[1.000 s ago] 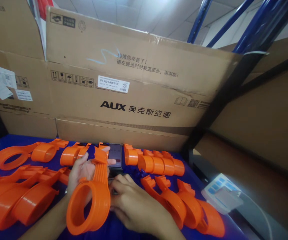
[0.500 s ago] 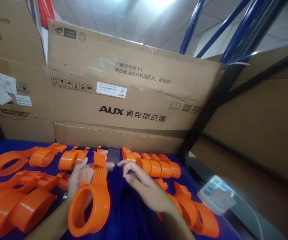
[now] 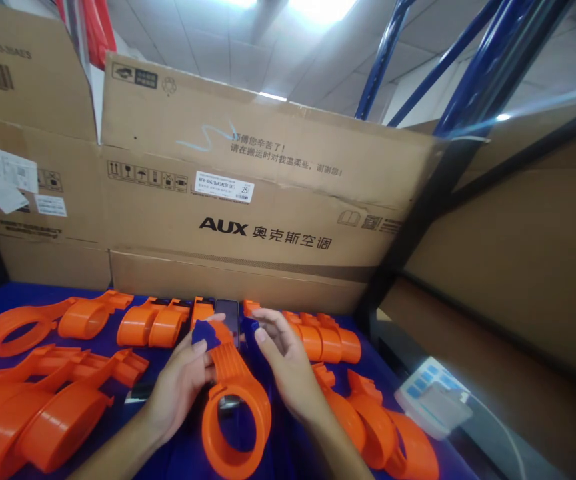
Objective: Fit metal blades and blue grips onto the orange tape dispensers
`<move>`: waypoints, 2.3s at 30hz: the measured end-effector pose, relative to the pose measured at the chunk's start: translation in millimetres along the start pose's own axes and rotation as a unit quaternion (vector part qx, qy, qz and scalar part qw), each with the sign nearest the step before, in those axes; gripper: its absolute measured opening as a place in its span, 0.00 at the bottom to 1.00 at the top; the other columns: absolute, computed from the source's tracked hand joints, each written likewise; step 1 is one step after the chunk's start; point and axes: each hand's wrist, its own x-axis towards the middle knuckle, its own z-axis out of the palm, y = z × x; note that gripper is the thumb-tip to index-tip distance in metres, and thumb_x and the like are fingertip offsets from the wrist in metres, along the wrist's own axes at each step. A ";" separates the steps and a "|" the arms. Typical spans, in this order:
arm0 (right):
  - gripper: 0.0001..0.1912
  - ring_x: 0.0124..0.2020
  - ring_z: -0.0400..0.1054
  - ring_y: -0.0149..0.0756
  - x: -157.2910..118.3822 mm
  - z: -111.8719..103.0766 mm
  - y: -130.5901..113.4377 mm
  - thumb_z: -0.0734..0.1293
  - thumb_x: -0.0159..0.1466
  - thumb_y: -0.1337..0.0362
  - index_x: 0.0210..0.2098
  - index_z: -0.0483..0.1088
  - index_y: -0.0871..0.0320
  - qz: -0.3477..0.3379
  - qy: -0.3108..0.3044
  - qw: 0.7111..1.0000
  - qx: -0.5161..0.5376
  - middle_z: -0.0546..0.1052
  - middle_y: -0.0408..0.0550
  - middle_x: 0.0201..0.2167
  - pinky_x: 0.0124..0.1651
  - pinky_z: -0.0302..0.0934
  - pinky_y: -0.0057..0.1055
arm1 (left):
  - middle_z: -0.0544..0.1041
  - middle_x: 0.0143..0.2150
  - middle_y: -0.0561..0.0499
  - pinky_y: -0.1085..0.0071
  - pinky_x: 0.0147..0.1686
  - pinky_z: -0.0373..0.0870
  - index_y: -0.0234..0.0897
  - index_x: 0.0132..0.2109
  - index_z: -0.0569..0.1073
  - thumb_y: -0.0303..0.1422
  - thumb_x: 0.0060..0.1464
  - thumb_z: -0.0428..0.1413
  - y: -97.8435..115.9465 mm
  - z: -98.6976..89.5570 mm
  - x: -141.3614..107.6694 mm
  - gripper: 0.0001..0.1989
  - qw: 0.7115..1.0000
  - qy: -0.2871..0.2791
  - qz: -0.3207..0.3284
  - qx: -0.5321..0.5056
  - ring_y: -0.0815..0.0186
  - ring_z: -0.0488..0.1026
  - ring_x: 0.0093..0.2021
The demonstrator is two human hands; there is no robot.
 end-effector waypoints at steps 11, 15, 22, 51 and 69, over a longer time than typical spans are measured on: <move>0.18 0.62 0.70 0.51 -7.6 -10.8 -26.4 0.76 0.64 0.60 0.53 0.79 0.47 -0.137 -0.120 0.975 -0.131 0.78 0.51 0.59 0.66 0.62 0.56 | 0.74 0.65 0.50 0.61 0.63 0.65 0.49 0.58 0.77 0.32 0.50 0.69 -8.7 -13.8 1.0 0.28 0.975 0.029 0.188 0.119 0.48 0.63 0.69; 0.18 0.60 0.71 0.52 -9.9 -9.1 -28.6 0.77 0.62 0.59 0.52 0.79 0.45 -0.161 -0.106 0.970 -0.148 0.78 0.51 0.59 0.66 0.61 0.59 | 0.74 0.64 0.49 0.60 0.64 0.64 0.49 0.59 0.75 0.32 0.48 0.70 -8.5 -4.0 -6.5 0.30 0.970 0.037 0.205 0.126 0.46 0.63 0.69; 0.19 0.61 0.70 0.53 -15.7 -5.0 -29.0 0.77 0.62 0.58 0.53 0.79 0.44 -0.170 -0.093 0.969 -0.154 0.77 0.50 0.60 0.67 0.57 0.61 | 0.74 0.65 0.50 0.59 0.67 0.61 0.51 0.60 0.74 0.33 0.45 0.72 -9.8 -1.0 -11.1 0.34 0.964 0.039 0.223 0.143 0.46 0.60 0.71; 0.39 0.45 0.71 0.50 -14.1 -12.1 -5.0 0.79 0.56 0.46 0.60 0.69 0.56 -0.401 0.010 0.809 -0.430 0.73 0.57 0.46 0.48 0.70 0.49 | 0.71 0.67 0.44 0.51 0.66 0.64 0.50 0.65 0.68 0.37 0.55 0.66 -9.7 -22.8 -7.3 0.31 0.921 -0.012 0.276 0.276 0.47 0.67 0.67; 0.40 0.42 0.72 0.48 -15.2 -7.3 -2.1 0.78 0.56 0.44 0.62 0.71 0.57 -0.425 0.026 0.786 -0.449 0.75 0.57 0.43 0.45 0.69 0.47 | 0.76 0.53 0.52 0.66 0.56 0.71 0.49 0.55 0.68 0.32 0.58 0.64 -8.6 -11.3 -11.3 0.20 0.867 0.078 0.323 0.371 0.60 0.76 0.55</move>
